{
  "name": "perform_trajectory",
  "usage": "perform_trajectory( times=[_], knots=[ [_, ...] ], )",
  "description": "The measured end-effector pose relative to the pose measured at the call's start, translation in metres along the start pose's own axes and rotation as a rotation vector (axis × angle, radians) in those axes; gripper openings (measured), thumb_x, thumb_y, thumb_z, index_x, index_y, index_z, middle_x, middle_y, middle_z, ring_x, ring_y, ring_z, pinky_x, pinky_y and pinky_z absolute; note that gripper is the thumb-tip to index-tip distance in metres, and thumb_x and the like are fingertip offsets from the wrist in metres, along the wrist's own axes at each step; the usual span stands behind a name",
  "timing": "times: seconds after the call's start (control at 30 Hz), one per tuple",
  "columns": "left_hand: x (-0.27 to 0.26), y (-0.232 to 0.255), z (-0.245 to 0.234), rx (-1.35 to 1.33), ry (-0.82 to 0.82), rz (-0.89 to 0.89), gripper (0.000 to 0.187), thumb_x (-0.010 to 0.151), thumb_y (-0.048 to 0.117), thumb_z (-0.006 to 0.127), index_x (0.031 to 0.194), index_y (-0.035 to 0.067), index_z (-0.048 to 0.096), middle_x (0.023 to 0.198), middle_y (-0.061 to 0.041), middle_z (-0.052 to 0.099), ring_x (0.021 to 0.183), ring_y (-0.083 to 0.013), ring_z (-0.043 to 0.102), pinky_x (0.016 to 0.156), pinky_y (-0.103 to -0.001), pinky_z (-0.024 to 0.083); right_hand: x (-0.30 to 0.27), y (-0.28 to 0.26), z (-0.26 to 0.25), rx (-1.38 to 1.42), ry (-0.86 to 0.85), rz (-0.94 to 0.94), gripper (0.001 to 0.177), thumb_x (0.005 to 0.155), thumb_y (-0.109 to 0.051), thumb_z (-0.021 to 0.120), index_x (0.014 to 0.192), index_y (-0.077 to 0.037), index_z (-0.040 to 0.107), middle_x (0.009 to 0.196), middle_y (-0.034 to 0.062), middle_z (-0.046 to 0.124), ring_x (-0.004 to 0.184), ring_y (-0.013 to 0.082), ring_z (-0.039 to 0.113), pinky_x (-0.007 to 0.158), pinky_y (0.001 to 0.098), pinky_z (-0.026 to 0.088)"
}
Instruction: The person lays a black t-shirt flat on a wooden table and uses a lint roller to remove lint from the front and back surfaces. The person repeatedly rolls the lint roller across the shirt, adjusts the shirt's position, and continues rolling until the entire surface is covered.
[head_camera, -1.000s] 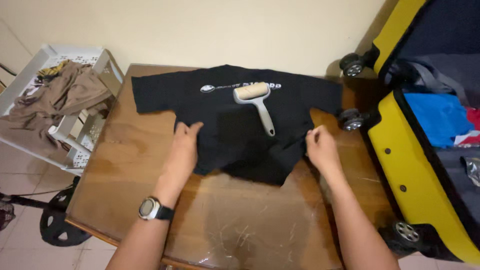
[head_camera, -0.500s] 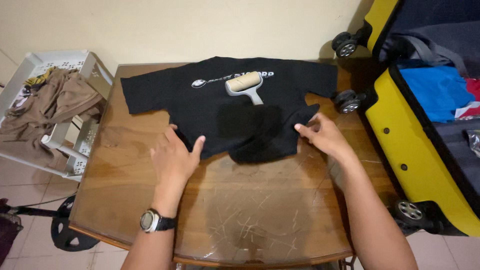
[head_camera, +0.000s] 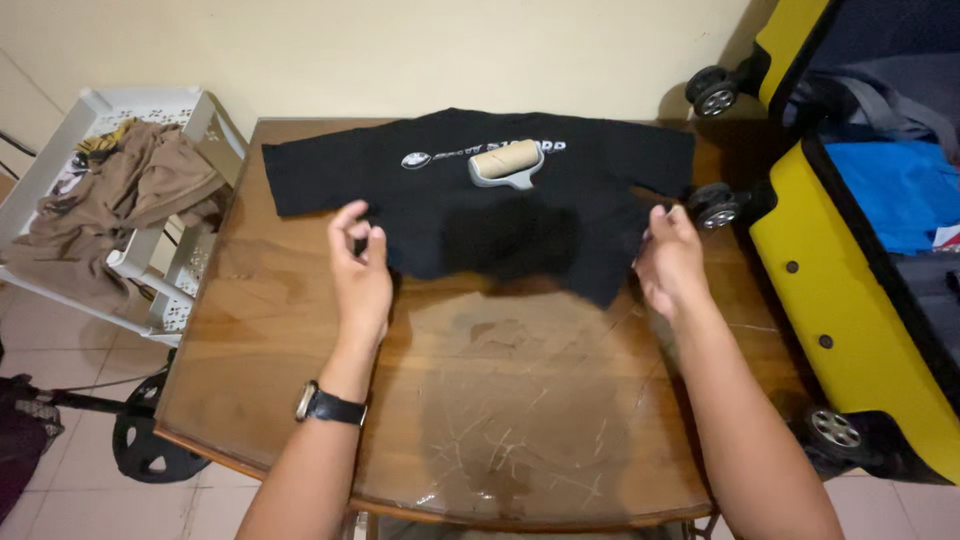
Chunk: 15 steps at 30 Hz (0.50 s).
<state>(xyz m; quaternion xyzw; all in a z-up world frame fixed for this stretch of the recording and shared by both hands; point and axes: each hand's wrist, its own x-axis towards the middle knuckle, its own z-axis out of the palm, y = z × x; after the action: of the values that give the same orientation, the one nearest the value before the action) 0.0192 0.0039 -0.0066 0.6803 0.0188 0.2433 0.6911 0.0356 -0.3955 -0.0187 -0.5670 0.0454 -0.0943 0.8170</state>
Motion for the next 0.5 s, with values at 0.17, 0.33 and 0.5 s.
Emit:
perform_trajectory(
  times=[0.17,0.33,0.5],
  knots=[
    [0.0,-0.003,-0.002,-0.24,-0.297,0.11,0.086,0.098,0.003,0.067,0.164,0.014,0.012,0.152,-0.008,0.044,0.13,-0.0155,0.054,0.106,-0.031,0.049,-0.009,-0.02,0.013,-0.075,0.017,0.154,0.035,0.107,-0.027,0.053,0.138,-0.033,0.038,0.12,-0.0042,0.055,0.104,0.0144,0.055,0.084,0.0365,0.046],
    [-0.016,0.0,0.01,0.489,-0.239,0.005,0.101,0.089,0.02,0.079,0.163,0.011,0.012,0.11,-0.014,0.065,0.083,-0.0174,0.06,0.079,-0.031,0.053,-0.028,-0.026,0.035,-0.508,-0.025,0.021,0.065,0.096,-0.017,0.07,0.153,-0.029,0.041,0.119,0.005,0.062,0.104,0.0136,0.057,0.087,0.0295,0.048],
    [-0.014,-0.003,0.012,0.315,-0.218,0.067,0.074,0.094,0.015,0.075,0.159,0.011,0.039,0.087,-0.002,0.056,0.078,-0.0099,0.057,0.074,-0.025,0.053,-0.033,-0.021,0.042,-0.757,-0.076,-0.072,0.022,0.098,-0.008,0.074,0.12,-0.012,0.075,0.087,-0.0013,0.049,0.077,0.0084,0.043,0.067,0.0233,0.039]
  ],
)
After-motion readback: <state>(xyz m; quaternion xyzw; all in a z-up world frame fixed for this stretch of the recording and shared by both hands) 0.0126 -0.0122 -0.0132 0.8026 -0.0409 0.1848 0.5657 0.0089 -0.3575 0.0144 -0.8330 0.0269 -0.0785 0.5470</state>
